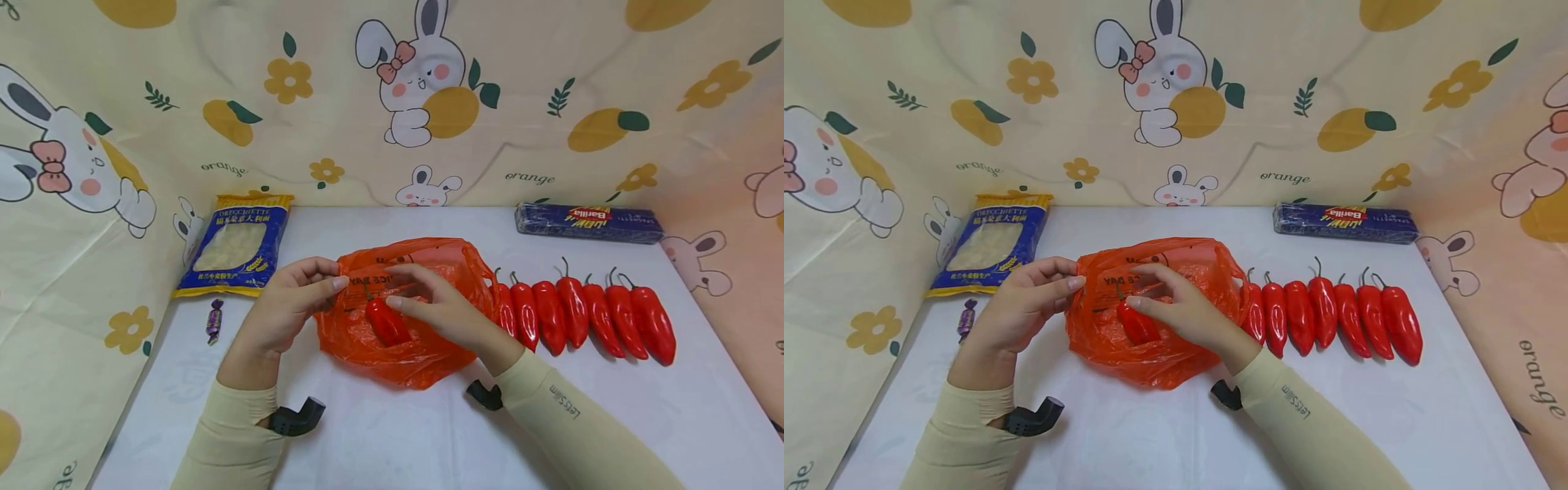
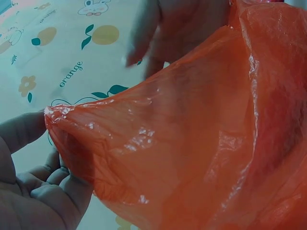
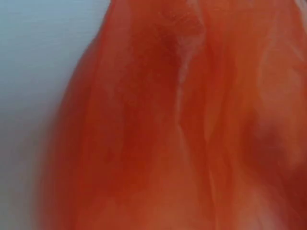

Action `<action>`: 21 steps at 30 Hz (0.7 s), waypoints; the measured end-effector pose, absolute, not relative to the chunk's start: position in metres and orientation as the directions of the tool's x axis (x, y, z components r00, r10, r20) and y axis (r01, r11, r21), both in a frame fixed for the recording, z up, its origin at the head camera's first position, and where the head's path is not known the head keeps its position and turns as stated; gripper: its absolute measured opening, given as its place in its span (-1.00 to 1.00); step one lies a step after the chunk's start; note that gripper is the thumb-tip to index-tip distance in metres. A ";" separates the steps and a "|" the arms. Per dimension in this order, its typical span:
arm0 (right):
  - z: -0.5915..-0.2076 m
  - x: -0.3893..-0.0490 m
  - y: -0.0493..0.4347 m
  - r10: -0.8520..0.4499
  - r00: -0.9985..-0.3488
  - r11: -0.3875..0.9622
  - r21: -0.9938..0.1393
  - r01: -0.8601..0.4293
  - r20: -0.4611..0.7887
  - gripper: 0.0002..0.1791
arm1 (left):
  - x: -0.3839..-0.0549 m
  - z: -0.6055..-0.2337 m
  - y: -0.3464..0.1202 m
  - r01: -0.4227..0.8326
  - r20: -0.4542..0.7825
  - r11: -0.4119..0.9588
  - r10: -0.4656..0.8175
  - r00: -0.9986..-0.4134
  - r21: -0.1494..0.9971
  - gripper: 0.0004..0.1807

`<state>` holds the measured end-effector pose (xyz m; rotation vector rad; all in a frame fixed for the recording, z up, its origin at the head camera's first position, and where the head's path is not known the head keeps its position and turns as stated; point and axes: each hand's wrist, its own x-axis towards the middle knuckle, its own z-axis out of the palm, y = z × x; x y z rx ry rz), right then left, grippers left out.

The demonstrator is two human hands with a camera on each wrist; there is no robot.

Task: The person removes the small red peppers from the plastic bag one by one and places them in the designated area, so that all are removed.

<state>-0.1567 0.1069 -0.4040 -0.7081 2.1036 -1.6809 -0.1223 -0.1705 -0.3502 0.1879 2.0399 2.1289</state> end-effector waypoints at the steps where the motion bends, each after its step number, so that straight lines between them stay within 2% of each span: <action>1: -0.406 -0.158 0.105 -0.590 -0.807 0.173 -0.973 -0.154 0.023 -0.36 | -0.122 -0.350 -0.170 -0.045 -0.036 -0.037 0.223 -0.974 0.998 -0.88; 7: -0.417 -0.169 0.093 -0.641 -0.766 0.318 -0.926 -0.204 -0.052 -0.40 | -0.123 -0.351 -0.171 -0.042 -0.033 -0.037 0.230 -0.973 0.998 -0.88; 14: -0.430 -0.175 0.085 -0.677 -0.724 0.519 -0.785 -0.338 -0.136 -0.55 | -0.124 -0.354 -0.173 -0.044 -0.031 -0.054 0.231 -0.972 0.998 -0.91; 21: -0.433 -0.176 0.079 -0.679 -0.711 0.581 -0.726 -0.369 -0.182 -0.59 | -0.124 -0.354 -0.172 -0.045 -0.033 -0.053 0.221 -0.975 0.998 -0.90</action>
